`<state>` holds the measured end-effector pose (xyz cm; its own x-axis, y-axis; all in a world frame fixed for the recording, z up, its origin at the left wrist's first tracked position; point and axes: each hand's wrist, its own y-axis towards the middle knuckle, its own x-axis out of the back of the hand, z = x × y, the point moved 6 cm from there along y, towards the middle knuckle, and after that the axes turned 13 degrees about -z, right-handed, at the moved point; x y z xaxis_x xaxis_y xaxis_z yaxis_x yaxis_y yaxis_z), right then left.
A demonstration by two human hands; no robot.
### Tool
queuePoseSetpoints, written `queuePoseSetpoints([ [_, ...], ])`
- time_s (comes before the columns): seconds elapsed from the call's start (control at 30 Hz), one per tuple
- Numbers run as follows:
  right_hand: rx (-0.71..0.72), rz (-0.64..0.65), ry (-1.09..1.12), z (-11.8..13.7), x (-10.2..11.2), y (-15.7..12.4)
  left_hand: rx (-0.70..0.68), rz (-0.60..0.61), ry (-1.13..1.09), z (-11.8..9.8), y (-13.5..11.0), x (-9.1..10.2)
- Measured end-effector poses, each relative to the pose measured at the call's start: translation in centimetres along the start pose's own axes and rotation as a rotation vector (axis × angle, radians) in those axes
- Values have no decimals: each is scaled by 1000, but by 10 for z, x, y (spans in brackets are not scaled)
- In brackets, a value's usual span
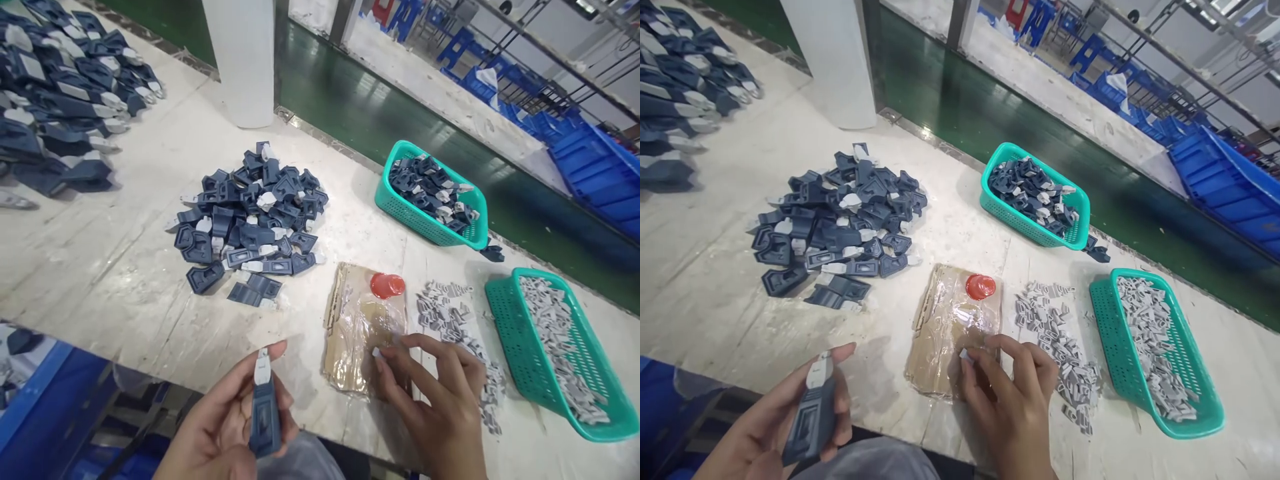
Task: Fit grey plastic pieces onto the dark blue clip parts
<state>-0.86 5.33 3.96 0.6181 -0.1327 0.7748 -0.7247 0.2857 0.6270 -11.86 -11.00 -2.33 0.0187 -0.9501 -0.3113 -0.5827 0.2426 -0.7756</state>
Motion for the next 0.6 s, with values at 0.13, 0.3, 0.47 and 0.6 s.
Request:
queuePoseSetpoints([
  [0.13,19,22,-37,2,-1,1,41,57,-82,0,0,-1],
  [0.3,67,27,-84,5,-2,2,67,40,-78,0,0,0],
  [0.47,46,14,-101,2,1,1,60,132,-69,0,1,-2],
  [0.6,-19,-80,-120,-4,15,5,215,192,-47,6,-4,-3],
])
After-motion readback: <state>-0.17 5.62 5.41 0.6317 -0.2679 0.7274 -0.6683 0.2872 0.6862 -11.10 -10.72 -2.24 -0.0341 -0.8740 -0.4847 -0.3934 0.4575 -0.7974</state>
